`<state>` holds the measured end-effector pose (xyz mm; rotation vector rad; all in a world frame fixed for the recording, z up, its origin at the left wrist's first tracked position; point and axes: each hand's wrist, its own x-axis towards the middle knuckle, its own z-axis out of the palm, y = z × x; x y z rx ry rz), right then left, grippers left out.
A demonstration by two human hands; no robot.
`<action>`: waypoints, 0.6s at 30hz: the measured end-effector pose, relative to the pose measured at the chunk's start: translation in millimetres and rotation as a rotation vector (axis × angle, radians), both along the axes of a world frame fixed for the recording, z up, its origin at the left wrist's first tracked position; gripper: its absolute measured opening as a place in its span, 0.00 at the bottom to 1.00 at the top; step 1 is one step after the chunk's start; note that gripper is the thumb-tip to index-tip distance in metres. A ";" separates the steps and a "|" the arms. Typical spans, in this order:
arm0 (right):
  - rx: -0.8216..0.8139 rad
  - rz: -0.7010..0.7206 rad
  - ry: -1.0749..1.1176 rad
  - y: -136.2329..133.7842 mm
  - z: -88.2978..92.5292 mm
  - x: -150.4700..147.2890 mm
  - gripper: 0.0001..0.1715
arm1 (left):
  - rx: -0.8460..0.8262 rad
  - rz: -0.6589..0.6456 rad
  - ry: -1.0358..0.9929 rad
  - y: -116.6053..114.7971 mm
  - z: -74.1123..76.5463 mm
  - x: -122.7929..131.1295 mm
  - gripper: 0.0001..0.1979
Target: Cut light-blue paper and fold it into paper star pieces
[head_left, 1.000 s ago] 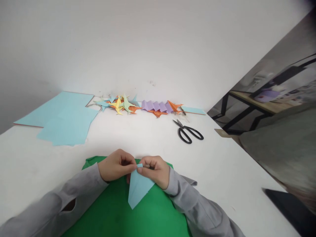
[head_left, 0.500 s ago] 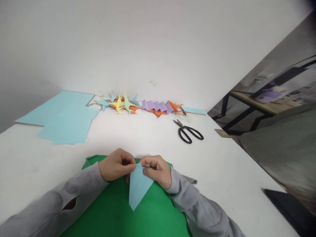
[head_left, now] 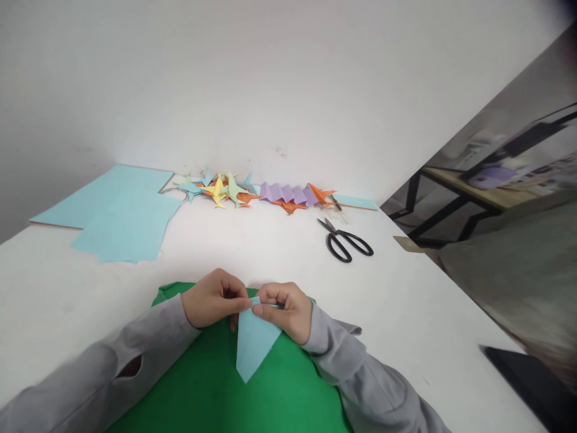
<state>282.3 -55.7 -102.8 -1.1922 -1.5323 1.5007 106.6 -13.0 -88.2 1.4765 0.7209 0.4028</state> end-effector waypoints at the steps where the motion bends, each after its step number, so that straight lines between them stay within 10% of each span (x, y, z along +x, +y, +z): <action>1: 0.021 -0.009 -0.015 0.0 0.6 -0.1 0.23 | -0.005 0.001 0.001 0.3 0.7 -0.2 0.13; 18: 0.128 0.084 -0.078 -1.5 0.8 -1.1 0.20 | -0.075 -0.043 -0.007 -0.7 4.3 2.4 0.10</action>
